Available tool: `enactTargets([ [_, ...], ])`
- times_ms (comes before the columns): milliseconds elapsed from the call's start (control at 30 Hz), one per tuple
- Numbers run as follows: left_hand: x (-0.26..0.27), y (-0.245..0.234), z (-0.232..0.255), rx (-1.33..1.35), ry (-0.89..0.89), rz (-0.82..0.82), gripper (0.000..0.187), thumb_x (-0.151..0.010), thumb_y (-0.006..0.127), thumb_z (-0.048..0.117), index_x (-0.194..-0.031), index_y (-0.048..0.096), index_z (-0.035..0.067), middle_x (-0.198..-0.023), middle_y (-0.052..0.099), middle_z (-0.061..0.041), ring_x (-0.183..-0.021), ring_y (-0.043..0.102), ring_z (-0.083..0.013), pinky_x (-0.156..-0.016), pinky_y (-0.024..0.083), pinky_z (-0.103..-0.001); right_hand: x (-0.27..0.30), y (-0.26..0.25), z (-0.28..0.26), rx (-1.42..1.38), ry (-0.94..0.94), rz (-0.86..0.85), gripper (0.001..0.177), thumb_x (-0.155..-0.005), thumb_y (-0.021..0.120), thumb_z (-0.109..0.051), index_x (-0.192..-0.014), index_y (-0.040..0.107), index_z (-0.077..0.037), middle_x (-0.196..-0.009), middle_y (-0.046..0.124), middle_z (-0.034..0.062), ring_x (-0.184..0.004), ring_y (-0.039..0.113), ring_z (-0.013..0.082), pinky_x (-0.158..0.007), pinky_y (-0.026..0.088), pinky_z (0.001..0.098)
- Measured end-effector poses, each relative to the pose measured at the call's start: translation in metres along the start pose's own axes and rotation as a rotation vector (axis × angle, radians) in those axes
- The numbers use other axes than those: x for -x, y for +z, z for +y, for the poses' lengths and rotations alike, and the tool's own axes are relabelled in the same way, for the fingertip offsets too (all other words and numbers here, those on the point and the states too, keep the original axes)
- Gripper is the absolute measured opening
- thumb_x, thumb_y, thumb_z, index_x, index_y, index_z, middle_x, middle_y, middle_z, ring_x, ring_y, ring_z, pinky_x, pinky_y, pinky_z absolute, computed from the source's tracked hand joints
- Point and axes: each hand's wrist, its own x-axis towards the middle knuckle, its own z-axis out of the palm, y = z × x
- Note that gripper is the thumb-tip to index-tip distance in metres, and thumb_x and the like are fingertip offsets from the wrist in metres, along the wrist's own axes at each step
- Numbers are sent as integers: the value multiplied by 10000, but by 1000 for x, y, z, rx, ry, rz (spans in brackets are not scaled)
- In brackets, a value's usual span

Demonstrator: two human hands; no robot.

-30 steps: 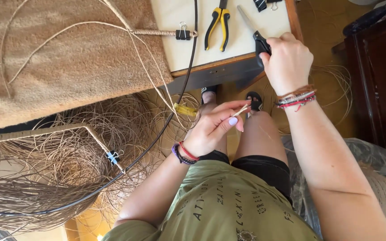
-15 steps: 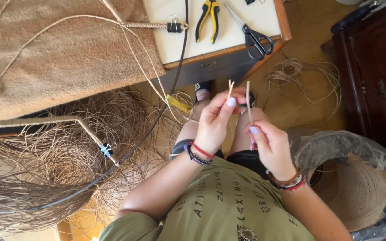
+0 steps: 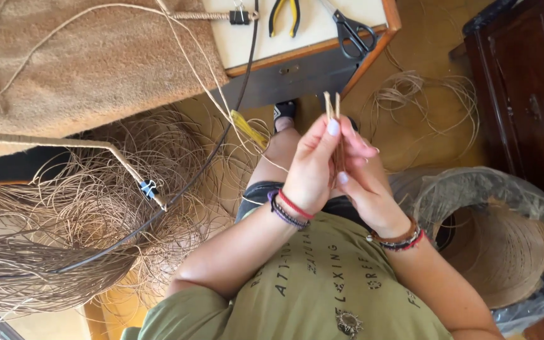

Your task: Measuring and cutting lengths of natural fiber using a tape measure and scissors.

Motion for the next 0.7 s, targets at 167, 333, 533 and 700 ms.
enactTargets([
  [167,-16,-5,36,196,152,108,240,-1126,431,230,-1022,587,81,-775,664,-91,-684,704,-169,-613,605,-271,34,-20,-2,-4,324,141,270,-1030,543,-133,-1259,668,-61,-709,519,36,-633,523,108,-501,456,242],
  [333,-24,-43,74,441,273,152,199,-1055,545,281,-974,611,112,-777,617,-22,-660,572,-121,-638,500,-275,61,-76,-35,572,373,76,265,-932,620,-149,-1141,753,-56,-783,744,15,-565,537,116,-545,417,242],
  [533,-11,-64,65,-186,286,153,290,-1087,497,136,-1363,564,80,-1332,622,-115,-1230,615,-264,-1054,490,-385,64,-92,-54,649,484,-1,149,-961,546,-125,-895,657,-50,-724,684,35,-608,540,164,-618,434,273],
  [700,35,-8,54,-1894,776,-77,684,-956,734,218,-1539,441,11,-1623,350,-208,-1553,218,-433,-1278,16,-679,52,-81,-61,652,476,-91,154,-951,577,-165,-934,691,-62,-764,757,17,-617,612,164,-626,481,279],
])
